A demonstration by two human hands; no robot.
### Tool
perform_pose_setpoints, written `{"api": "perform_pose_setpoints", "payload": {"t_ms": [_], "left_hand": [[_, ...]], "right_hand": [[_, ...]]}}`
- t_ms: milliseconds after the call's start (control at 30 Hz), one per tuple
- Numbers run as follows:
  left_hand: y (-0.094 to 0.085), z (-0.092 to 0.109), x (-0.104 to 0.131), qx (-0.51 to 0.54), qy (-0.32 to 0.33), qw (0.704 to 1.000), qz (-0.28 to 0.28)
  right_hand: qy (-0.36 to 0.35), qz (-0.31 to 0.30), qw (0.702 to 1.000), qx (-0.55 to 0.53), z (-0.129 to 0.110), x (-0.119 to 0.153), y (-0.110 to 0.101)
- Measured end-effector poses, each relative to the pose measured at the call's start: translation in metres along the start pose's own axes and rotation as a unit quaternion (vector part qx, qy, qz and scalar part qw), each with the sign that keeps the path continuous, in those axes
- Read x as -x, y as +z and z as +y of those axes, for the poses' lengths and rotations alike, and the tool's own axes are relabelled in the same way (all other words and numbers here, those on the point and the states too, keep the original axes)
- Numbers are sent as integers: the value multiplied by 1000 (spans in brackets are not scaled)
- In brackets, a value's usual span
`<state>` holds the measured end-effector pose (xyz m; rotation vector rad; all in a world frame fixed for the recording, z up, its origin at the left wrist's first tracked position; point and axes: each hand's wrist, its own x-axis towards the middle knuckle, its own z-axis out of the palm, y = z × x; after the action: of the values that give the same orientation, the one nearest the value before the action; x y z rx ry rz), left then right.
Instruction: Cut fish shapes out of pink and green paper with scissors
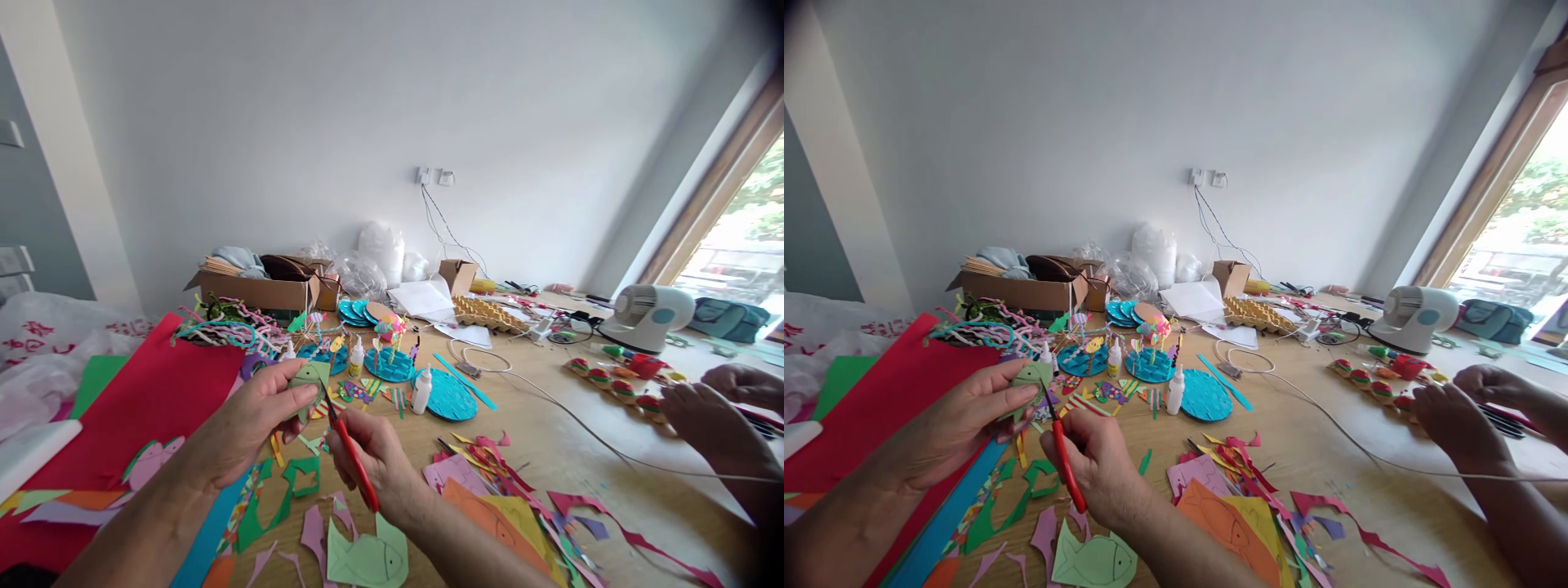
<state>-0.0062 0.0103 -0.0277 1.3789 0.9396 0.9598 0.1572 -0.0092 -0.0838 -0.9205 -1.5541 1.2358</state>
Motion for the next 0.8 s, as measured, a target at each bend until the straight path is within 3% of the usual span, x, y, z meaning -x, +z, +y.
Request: {"api": "perform_pose_setpoints", "payload": {"t_ms": [400, 800], "left_hand": [[2, 0, -1, -48, 44, 998, 8], [6, -8, -2, -19, 30, 999, 33]], "right_hand": [[33, 7, 999, -16, -6, 1, 2], [34, -1, 999, -23, 0, 0, -1]]}}
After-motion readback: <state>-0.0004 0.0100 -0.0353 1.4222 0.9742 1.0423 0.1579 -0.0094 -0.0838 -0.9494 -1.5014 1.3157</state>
